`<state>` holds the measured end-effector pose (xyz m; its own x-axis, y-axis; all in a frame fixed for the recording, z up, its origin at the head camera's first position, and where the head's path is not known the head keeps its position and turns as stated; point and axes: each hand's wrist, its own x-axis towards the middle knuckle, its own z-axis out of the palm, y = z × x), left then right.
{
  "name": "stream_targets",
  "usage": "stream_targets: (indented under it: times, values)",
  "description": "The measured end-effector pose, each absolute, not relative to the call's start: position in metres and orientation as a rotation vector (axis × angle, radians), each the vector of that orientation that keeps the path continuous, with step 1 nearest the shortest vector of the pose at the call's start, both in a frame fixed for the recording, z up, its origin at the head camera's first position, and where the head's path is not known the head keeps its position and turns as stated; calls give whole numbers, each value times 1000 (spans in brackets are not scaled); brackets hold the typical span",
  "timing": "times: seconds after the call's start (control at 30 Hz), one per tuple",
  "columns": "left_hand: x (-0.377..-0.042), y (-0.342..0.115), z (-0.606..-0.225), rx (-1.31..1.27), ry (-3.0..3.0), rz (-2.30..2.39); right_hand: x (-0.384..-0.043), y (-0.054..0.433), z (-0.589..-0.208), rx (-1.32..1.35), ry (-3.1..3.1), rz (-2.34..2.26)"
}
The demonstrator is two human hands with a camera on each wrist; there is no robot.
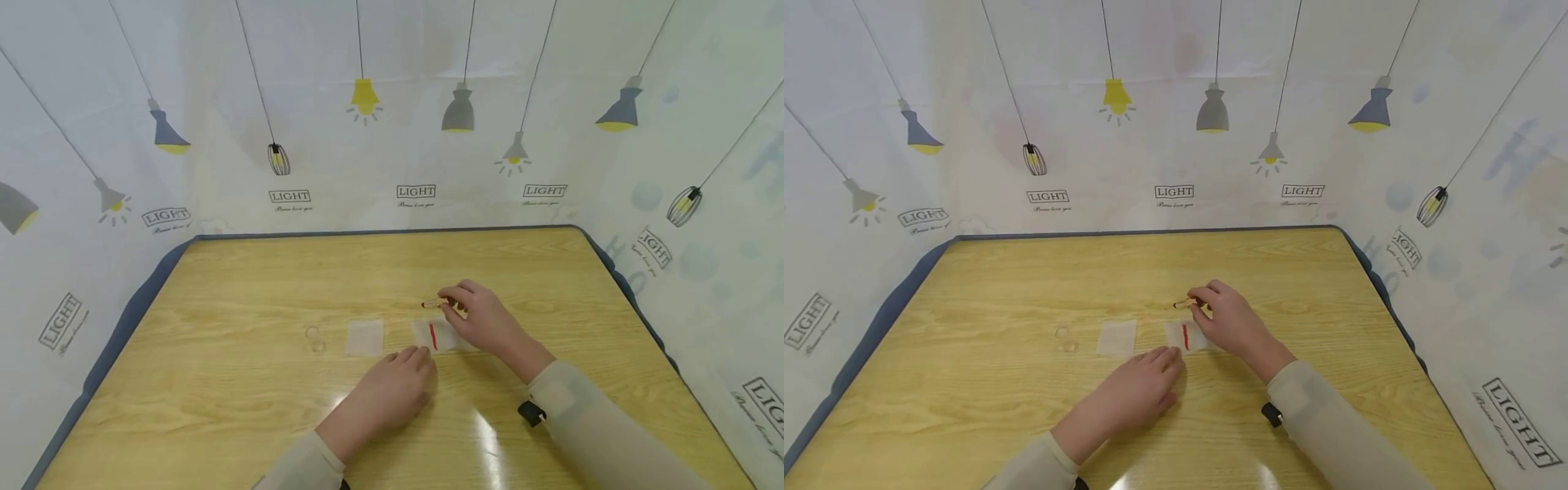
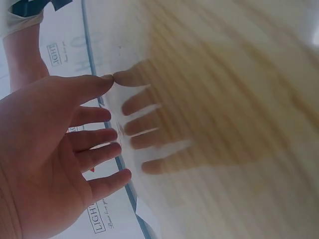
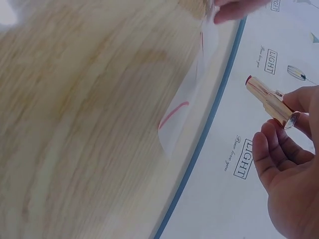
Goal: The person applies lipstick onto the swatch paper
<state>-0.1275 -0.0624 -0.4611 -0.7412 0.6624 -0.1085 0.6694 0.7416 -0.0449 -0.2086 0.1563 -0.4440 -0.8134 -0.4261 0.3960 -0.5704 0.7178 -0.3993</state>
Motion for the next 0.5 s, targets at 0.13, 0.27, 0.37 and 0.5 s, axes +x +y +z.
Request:
stream_targets:
  times: [0.13,0.27,0.37,0.5]
  values:
    - [-128,-63,-461,1084,2828,-119,-208,159,-444,766,-2654,791]
    - [-128,-69,-459,1094,2864,-151,-208,162,-445,743,-2656,828]
    - [-129,-73,-458,1111,2878,-202,-207,164,-446,735,-2660,845]
    - [-132,-78,-457,1121,2891,-229,-206,163,-445,721,-2659,872]
